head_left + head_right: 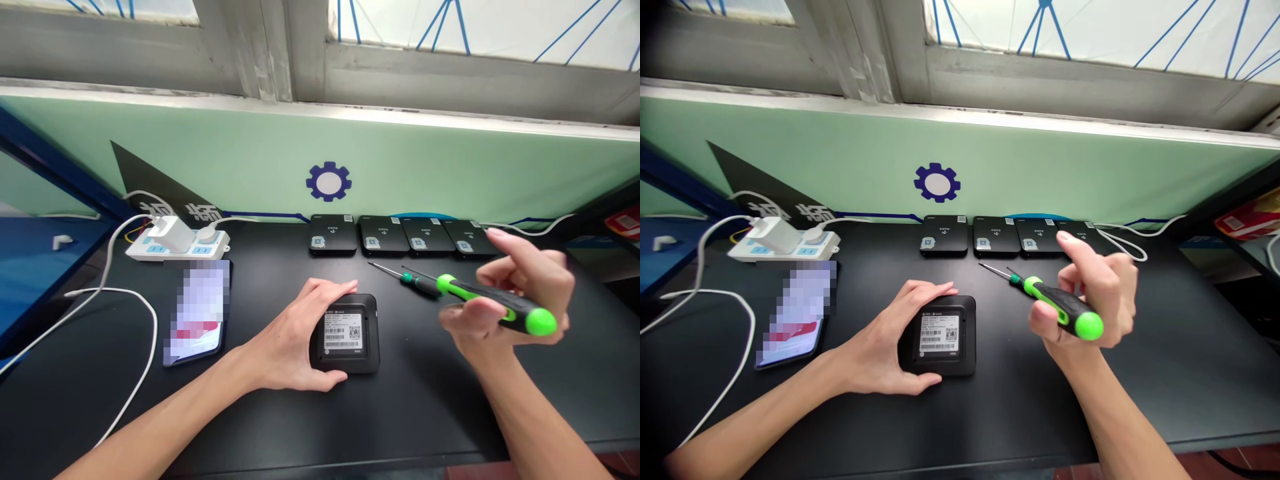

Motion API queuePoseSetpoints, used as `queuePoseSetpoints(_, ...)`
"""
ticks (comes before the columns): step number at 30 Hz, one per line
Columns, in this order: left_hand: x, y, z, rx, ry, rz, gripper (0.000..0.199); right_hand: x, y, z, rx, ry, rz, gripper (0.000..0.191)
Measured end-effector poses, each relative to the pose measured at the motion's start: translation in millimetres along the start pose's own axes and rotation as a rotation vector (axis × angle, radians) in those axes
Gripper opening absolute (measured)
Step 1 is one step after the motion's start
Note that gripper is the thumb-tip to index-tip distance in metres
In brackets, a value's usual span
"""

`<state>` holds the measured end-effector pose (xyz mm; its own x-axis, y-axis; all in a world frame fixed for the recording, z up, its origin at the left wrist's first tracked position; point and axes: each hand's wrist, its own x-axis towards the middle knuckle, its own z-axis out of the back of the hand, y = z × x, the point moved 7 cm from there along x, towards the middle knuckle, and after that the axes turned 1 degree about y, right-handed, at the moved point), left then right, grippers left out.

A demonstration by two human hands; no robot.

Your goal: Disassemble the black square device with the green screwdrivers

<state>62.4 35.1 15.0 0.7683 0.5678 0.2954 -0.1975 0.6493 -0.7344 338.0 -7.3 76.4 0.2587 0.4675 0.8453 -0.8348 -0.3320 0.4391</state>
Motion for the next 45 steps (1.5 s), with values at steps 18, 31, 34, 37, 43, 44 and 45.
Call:
queuePoseSetpoints(18,-1,-6,2.3,0.014,-0.043,0.013,0.144,8,-20,-35,0.620,-0.140,-0.676,0.045)
queuePoseSetpoints(31,-1,3,-0.2,-0.010,-0.043,0.013,0.145,-8,-39,-61,0.835,0.091,-1.056,0.048)
queuePoseSetpoints(34,-2,4,-0.7,-0.016,-0.035,0.022,0.146,-9,-40,-63,0.856,0.109,-1.097,0.048)
queuePoseSetpoints(37,-2,9,-2.4,-0.028,-0.008,0.082,0.147,-11,-41,-65,0.866,0.122,-1.126,0.050)
queuePoseSetpoints(43,-4,19,-4.1,-0.058,0.009,0.166,0.150,-12,-40,-67,0.832,0.149,-1.115,0.052)
queuePoseSetpoints(44,-4,19,-4.0,-0.061,0.007,0.168,0.150,-12,-39,-67,0.817,0.153,-1.100,0.053)
queuePoseSetpoints(45,-4,19,-3.9,-0.066,0.006,0.167,0.150,-12,-38,-66,0.799,0.153,-1.081,0.055)
